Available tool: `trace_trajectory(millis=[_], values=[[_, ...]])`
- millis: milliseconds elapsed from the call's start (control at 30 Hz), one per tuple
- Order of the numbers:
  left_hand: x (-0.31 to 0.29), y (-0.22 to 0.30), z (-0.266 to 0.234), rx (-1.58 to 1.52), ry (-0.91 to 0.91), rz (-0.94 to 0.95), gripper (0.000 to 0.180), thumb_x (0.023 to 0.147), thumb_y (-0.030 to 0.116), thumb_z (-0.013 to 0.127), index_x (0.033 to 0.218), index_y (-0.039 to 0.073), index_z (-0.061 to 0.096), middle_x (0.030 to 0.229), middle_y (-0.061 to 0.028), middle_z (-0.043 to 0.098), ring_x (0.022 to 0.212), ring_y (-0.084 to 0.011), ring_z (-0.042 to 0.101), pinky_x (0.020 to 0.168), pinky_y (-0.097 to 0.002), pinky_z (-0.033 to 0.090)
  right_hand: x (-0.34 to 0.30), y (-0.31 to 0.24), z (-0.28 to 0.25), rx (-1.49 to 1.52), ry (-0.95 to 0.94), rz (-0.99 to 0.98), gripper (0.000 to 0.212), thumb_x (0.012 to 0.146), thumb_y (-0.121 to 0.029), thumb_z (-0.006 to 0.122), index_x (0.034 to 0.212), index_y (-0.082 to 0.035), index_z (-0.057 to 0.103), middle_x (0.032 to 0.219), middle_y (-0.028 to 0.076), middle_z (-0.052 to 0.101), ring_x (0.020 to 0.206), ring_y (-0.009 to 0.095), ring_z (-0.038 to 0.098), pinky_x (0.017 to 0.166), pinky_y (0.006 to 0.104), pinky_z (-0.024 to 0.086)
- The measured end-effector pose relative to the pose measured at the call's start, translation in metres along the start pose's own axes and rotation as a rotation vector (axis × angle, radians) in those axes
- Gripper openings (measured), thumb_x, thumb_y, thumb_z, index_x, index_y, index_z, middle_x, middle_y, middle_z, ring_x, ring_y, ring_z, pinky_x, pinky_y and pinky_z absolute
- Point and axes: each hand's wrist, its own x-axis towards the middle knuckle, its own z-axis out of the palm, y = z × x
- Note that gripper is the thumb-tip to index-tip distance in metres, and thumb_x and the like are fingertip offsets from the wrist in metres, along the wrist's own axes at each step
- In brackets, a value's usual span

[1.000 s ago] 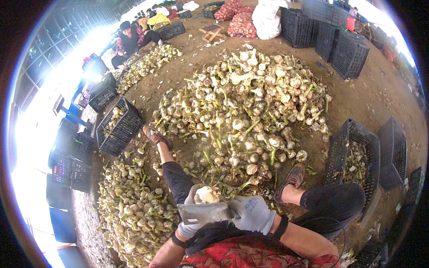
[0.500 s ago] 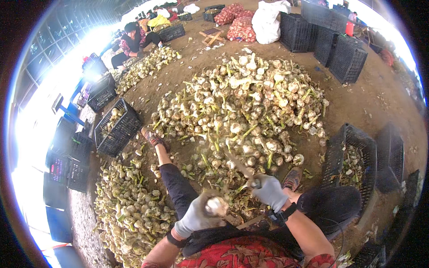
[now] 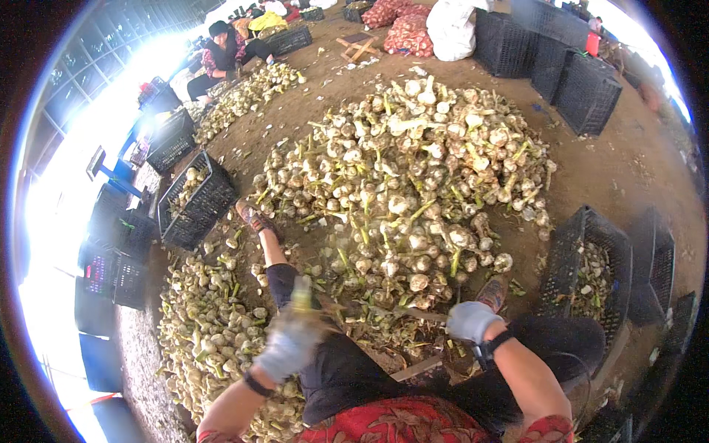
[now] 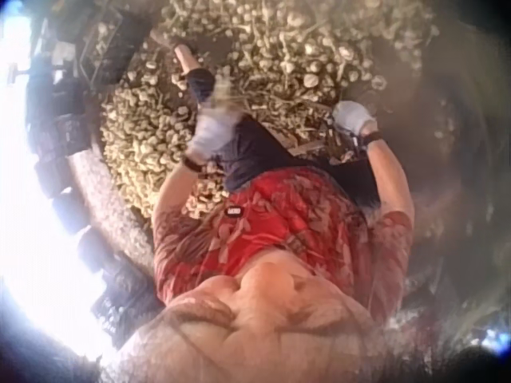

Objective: The person picks up garlic bulbs from a pile, trims the roots and stems using a knife, and places the trimmed garlic into a plastic crate. They repeat this process while occasionally clearing debris and moving untrimmed garlic aside to reach others.

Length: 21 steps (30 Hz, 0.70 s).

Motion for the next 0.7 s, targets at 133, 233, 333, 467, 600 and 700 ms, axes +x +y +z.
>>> trace_trajectory(millis=[133, 233, 333, 467, 600, 700], values=[[-0.096, -0.087, 0.004, -0.37, -0.542, -0.687, 0.047, 0.082, 0.01, 0.062, 0.128, 0.012, 0.054, 0.138, -0.013, 0.049, 0.125, -0.0264, 0.051, 0.096, -0.0413, 0.048, -0.008, 0.004, 0.012, 0.892, 0.272, 0.073, 0.017, 0.074, -0.01, 0.064, 0.088, 0.0, 0.066, 0.078, 0.012, 0.066, 0.073, 0.024, 0.065, 0.062, 0.0361, 0.05], [-0.121, -0.121, 0.021, -0.372, -0.906, -0.842, 0.04, 0.088, 0.017, 0.059, 0.127, 0.01, 0.056, 0.132, -0.0122, 0.055, 0.114, -0.029, 0.059, 0.095, -0.0418, 0.049, 0.011, -0.005, 0.007, 1.38, 0.435, 0.019, 0.016, 0.071, -0.001, 0.064, 0.087, 0.0, 0.062, 0.074, 0.006, 0.061, 0.067, 0.015, 0.059, 0.057, 0.0293, 0.047], [-0.078, -0.114, 0.044, -0.498, -0.492, -0.905, 0.037, 0.088, 0.026, 0.061, 0.122, 0.012, 0.059, 0.114, -0.0097, 0.062, 0.092, -0.0292, 0.067, 0.084, -0.0417, 0.053, 0.023, -0.017, -0.002, 1.537, 0.505, 0.01, 0.014, 0.072, 0.002, 0.063, 0.086, 0.0, 0.06, 0.074, 0.001, 0.057, 0.062, 0.008, 0.053, 0.054, 0.0257, 0.043], [0.081, -0.074, 0.075, -0.613, -0.143, -0.369, 0.03, 0.083, 0.02, 0.06, 0.112, 0.012, 0.062, 0.107, -0.0111, 0.062, 0.098, -0.0307, 0.06, 0.082, -0.0429, 0.051, 0.031, -0.028, -0.018, 1.429, 0.545, -0.006, 0.012, 0.074, -0.001, 0.065, 0.086, -0.001, 0.06, 0.072, -0.003, 0.054, 0.06, 0.006, 0.049, 0.054, 0.0234, 0.041], [0.187, -0.018, 0.151, -0.702, -0.469, -0.457, 0.062, 0.082, 0.015, 0.059, 0.141, 0.021, 0.043, 0.142, -0.0241, 0.041, 0.114, -0.0406, 0.058, 0.092, -0.0458, 0.05, 0.033, -0.039, -0.019, 1.351, 0.542, 0.011, 0.012, 0.076, -0.004, 0.07, 0.084, -0.001, 0.061, 0.071, -0.001, 0.058, 0.061, 0.006, 0.051, 0.055, 0.0245, 0.043], [0.216, 0.007, 0.168, -0.769, -0.553, -0.595, 0.063, 0.082, 0.01, 0.061, 0.141, 0.019, 0.04, 0.143, -0.0236, 0.039, 0.112, -0.0427, 0.059, 0.091, -0.0474, 0.05, 0.036, -0.033, -0.011, 1.416, 0.567, 0.096, 0.011, 0.076, -0.005, 0.07, 0.083, 0.0, 0.062, 0.07, 0.001, 0.061, 0.062, 0.006, 0.053, 0.057, 0.0244, 0.045]])
